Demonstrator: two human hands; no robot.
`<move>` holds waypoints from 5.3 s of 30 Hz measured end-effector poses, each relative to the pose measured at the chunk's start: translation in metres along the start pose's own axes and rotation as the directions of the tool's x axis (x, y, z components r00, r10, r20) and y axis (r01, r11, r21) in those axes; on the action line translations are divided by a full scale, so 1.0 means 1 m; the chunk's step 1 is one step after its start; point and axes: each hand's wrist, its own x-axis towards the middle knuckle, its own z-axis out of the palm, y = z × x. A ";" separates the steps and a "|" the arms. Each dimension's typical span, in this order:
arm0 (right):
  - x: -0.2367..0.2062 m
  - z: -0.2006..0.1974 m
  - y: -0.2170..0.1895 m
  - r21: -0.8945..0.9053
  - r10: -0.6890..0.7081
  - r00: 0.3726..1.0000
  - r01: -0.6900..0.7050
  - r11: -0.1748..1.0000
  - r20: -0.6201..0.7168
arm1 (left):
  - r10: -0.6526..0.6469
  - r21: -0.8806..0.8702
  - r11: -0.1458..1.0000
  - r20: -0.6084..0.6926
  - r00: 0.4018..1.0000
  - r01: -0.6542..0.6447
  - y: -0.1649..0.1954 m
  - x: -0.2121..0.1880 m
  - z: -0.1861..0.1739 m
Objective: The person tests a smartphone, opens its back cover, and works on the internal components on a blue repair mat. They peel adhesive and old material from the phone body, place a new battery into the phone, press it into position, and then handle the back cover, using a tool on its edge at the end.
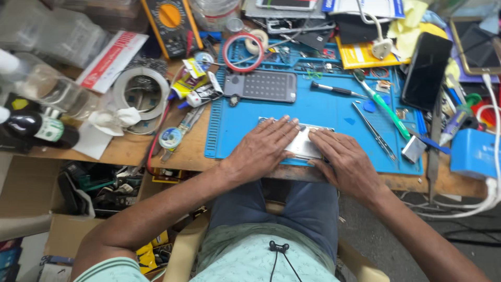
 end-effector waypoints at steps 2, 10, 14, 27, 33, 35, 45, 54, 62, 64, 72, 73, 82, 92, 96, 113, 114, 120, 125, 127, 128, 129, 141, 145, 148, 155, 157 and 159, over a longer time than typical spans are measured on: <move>0.004 -0.007 0.004 0.046 0.033 0.999 -0.033 0.998 0.004 | 0.006 -0.062 0.998 -0.012 1.000 -0.007 0.000 -0.001 -0.003; 0.106 0.013 0.041 0.050 -0.031 0.999 0.033 0.998 -0.041 | -0.221 -0.060 0.975 -0.348 0.911 0.213 -0.059 -0.014 -0.063; 0.142 0.030 0.042 -0.058 -0.190 0.981 0.188 0.980 -0.032 | -0.296 0.042 0.945 -0.301 0.907 0.323 -0.080 -0.028 -0.079; 0.150 0.028 0.053 -0.079 -0.174 0.970 0.189 0.979 0.167 | -0.220 0.204 0.940 -0.247 0.944 0.273 -0.090 -0.034 -0.053; 0.156 0.021 0.050 -0.077 -0.164 0.966 0.182 0.980 0.198 | -0.152 0.200 0.954 -0.323 0.934 0.225 -0.095 -0.023 -0.049; 0.154 0.020 0.049 -0.120 -0.202 0.961 0.227 0.966 0.188 | -0.158 0.241 0.941 -0.306 0.939 0.237 -0.094 -0.022 -0.047; 0.137 0.014 0.080 -0.233 -0.450 0.864 0.401 0.886 -0.224 | -0.225 0.091 0.961 -0.289 0.930 0.261 -0.084 -0.037 -0.057; 0.048 -0.024 0.129 0.410 0.478 0.862 -0.381 0.829 -0.166 | -0.100 0.217 0.963 -0.256 0.962 0.158 -0.096 0.000 -0.042; 0.045 -0.043 0.067 -0.196 -0.034 0.959 -0.023 0.980 -0.281 | -0.012 0.404 0.913 -0.102 0.995 0.053 -0.094 0.029 -0.047; 0.057 -0.041 0.049 -0.273 -0.244 0.931 0.168 0.947 -0.273 | 0.048 0.360 0.933 -0.150 0.988 0.010 -0.087 0.031 -0.059; 0.063 -0.043 0.032 0.354 0.024 0.954 0.087 0.931 -0.298 | -0.344 -0.061 0.935 0.081 0.936 0.349 -0.062 0.034 -0.100; 0.056 -0.045 0.033 0.577 0.163 0.962 -0.007 0.817 -0.219 | -0.493 0.011 0.866 0.177 0.852 0.499 -0.064 0.033 -0.098; 0.024 -0.032 0.024 0.710 0.468 0.876 -0.258 0.655 -0.113 | -0.361 -0.859 0.423 0.132 0.923 0.289 -0.064 0.004 -0.037; 0.032 -0.011 -0.017 0.377 0.318 0.948 -0.295 0.878 0.001 | -0.471 -0.837 0.367 0.210 0.857 0.407 -0.047 -0.001 -0.021; 0.057 0.003 -0.016 0.480 0.398 0.896 -0.443 0.757 0.198 | -0.498 -0.839 0.355 0.204 0.843 0.412 -0.046 -0.008 -0.018; 0.059 -0.023 -0.019 0.298 0.089 0.907 0.042 0.954 -0.412 | -0.682 -0.988 0.153 -0.133 0.719 -0.038 -0.071 -0.026 -0.028; 0.059 -0.021 -0.017 0.275 0.050 0.945 0.044 0.961 -0.324 | -0.689 -0.979 0.150 -0.204 0.696 -0.138 -0.074 -0.028 -0.029; 0.064 0.011 -0.020 0.056 -0.135 0.991 0.135 0.989 -0.001 | -0.738 -0.962 0.133 -0.258 0.623 -0.240 -0.068 -0.034 -0.016; 0.065 0.018 -0.022 -0.036 -0.138 0.989 0.140 0.990 0.046 | -0.730 -0.961 0.115 -0.252 0.635 -0.251 -0.061 -0.042 -0.013; 0.066 0.019 -0.022 -0.090 -0.149 0.987 0.154 0.984 0.060 | -0.730 -0.956 0.119 -0.267 0.630 -0.267 -0.061 -0.044 -0.014; 0.066 0.018 -0.022 -0.122 -0.154 0.986 0.161 0.979 0.065 | -0.730 -0.960 0.120 -0.258 0.633 -0.253 -0.060 -0.044 -0.014; 0.065 0.018 -0.021 -0.093 -0.151 0.987 0.156 0.983 0.061 | -0.727 -0.960 0.127 -0.260 0.636 -0.248 -0.061 -0.044 -0.013; 0.053 -0.007 -0.035 0.051 -0.090 0.969 0.104 0.993 -0.229 | -0.703 -0.971 0.218 -0.229 0.673 -0.103 -0.053 -0.033 -0.022; 0.036 -0.038 -0.048 0.148 0.060 0.943 -0.011 0.989 -0.327 | -0.677 -0.976 0.214 -0.121 0.726 0.037 -0.034 -0.032 -0.019; 0.045 -0.032 -0.045 0.047 0.093 0.979 -0.086 0.995 -0.180 | -0.602 -0.959 0.273 -0.109 0.791 0.076 -0.025 -0.029 -0.009; 0.064 -0.008 -0.028 0.428 0.326 0.935 -0.353 0.832 0.139 | -0.546 -0.937 0.324 -0.076 0.835 0.127 -0.019 -0.032 -0.002; 0.067 -0.006 -0.025 0.410 0.341 0.925 -0.379 0.830 0.166 | -0.557 -0.954 0.259 -0.022 0.830 0.149 -0.021 -0.033 -0.004; 0.069 -0.003 -0.023 0.421 0.355 0.908 -0.417 0.805 0.220 | -0.566 -0.935 0.286 0.011 0.824 0.209 -0.025 -0.036 -0.008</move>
